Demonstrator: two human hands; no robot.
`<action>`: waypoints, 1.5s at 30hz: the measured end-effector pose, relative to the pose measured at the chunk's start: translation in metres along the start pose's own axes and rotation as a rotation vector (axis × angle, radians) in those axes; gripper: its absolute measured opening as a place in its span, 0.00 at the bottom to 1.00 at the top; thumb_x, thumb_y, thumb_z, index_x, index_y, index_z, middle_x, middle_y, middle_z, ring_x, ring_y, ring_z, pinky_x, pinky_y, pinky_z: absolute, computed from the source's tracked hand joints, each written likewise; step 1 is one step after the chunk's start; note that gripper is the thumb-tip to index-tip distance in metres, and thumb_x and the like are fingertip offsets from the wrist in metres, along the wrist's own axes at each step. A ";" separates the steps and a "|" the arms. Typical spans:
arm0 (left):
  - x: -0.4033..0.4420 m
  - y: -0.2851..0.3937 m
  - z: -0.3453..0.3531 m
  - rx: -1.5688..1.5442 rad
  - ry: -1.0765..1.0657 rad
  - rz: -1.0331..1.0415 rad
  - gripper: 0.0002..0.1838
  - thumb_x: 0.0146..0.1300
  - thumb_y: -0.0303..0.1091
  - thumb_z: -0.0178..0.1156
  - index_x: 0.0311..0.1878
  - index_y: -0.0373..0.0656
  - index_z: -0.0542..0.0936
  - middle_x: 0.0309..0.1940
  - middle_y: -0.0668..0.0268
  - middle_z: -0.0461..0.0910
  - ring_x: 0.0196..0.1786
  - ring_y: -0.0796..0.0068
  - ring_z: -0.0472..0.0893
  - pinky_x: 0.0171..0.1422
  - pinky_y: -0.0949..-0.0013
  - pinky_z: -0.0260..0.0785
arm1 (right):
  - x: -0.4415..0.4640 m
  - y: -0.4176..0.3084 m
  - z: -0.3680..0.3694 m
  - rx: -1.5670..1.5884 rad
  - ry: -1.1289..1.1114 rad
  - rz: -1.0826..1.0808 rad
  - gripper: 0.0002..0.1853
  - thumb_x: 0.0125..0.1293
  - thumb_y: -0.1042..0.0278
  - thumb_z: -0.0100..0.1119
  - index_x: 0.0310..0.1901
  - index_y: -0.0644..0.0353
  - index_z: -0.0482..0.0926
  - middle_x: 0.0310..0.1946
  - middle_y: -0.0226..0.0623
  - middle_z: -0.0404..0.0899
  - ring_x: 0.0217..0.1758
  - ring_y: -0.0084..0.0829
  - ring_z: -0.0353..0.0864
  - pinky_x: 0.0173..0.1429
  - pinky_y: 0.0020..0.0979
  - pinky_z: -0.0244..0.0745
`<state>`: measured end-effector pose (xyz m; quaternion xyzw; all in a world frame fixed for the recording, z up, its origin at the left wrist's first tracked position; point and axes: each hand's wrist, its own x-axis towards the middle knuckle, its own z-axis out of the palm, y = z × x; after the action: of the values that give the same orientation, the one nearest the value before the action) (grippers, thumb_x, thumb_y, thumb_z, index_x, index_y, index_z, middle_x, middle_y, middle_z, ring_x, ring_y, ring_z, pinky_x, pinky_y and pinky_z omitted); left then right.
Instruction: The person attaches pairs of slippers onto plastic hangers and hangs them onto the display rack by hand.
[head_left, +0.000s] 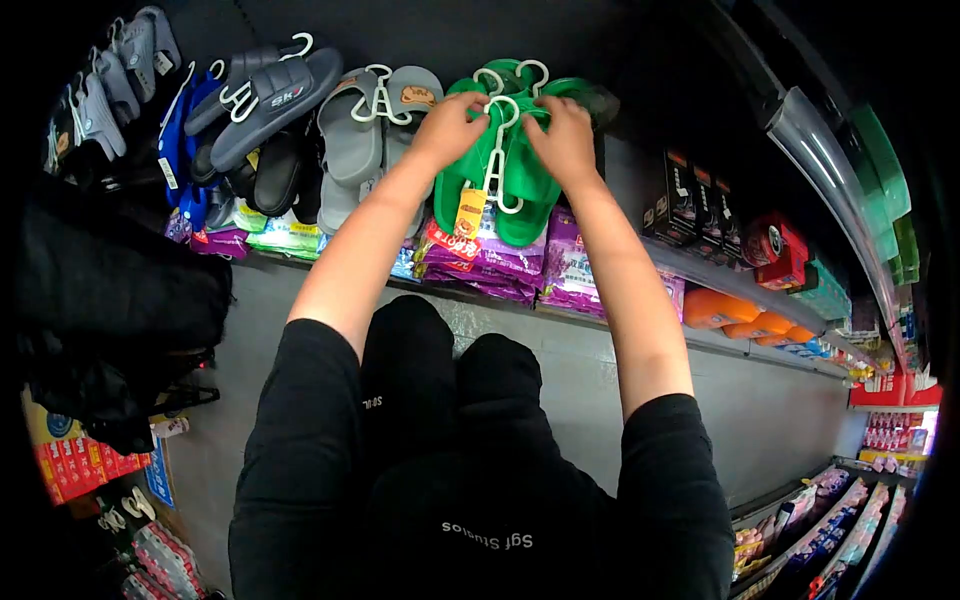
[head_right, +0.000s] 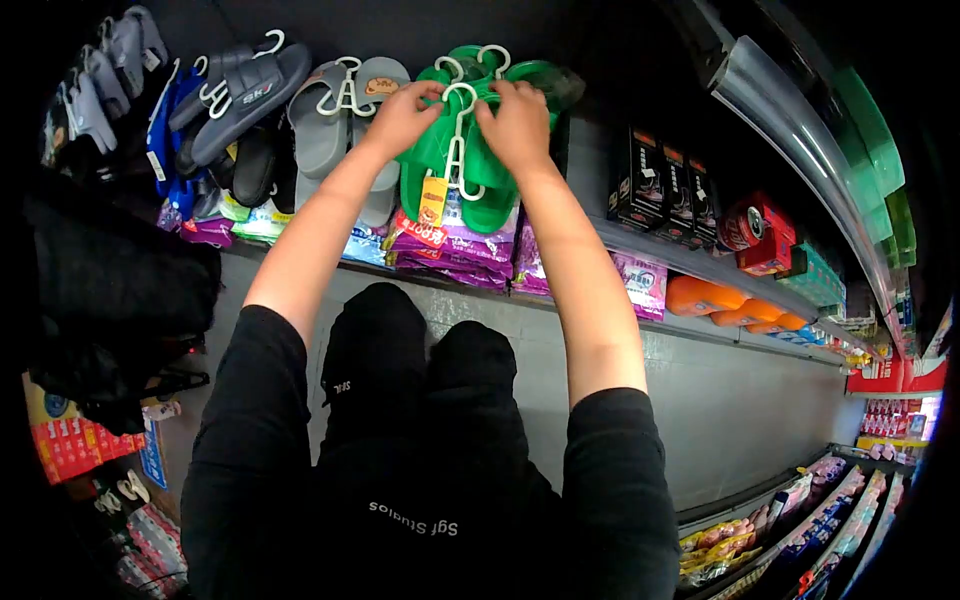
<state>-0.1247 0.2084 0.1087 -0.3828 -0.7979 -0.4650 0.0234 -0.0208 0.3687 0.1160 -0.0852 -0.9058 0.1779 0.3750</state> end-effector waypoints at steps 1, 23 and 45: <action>0.005 -0.003 0.003 0.007 0.008 0.011 0.17 0.55 0.33 0.58 0.48 0.39 0.77 0.42 0.55 0.79 0.46 0.58 0.78 0.50 0.61 0.70 | 0.007 -0.004 0.005 -0.116 -0.055 -0.026 0.16 0.55 0.58 0.61 0.43 0.56 0.80 0.43 0.42 0.78 0.50 0.44 0.74 0.54 0.41 0.69; 0.012 0.016 -0.012 0.132 -0.049 0.360 0.16 0.62 0.36 0.55 0.49 0.37 0.76 0.49 0.54 0.76 0.54 0.54 0.73 0.59 0.61 0.64 | 0.012 -0.020 -0.011 0.325 -0.194 -0.030 0.12 0.62 0.61 0.54 0.41 0.61 0.75 0.34 0.45 0.78 0.41 0.47 0.77 0.44 0.40 0.70; -0.035 0.099 -0.074 0.104 -0.103 0.500 0.16 0.64 0.43 0.52 0.31 0.38 0.75 0.28 0.54 0.75 0.36 0.52 0.75 0.40 0.56 0.65 | -0.001 -0.076 -0.103 0.667 -0.369 0.054 0.09 0.65 0.66 0.56 0.40 0.65 0.74 0.31 0.30 0.77 0.36 0.18 0.74 0.41 0.23 0.70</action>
<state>-0.0608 0.1582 0.2088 -0.5898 -0.7014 -0.3828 0.1166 0.0513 0.3246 0.2126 0.0513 -0.8478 0.4851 0.2080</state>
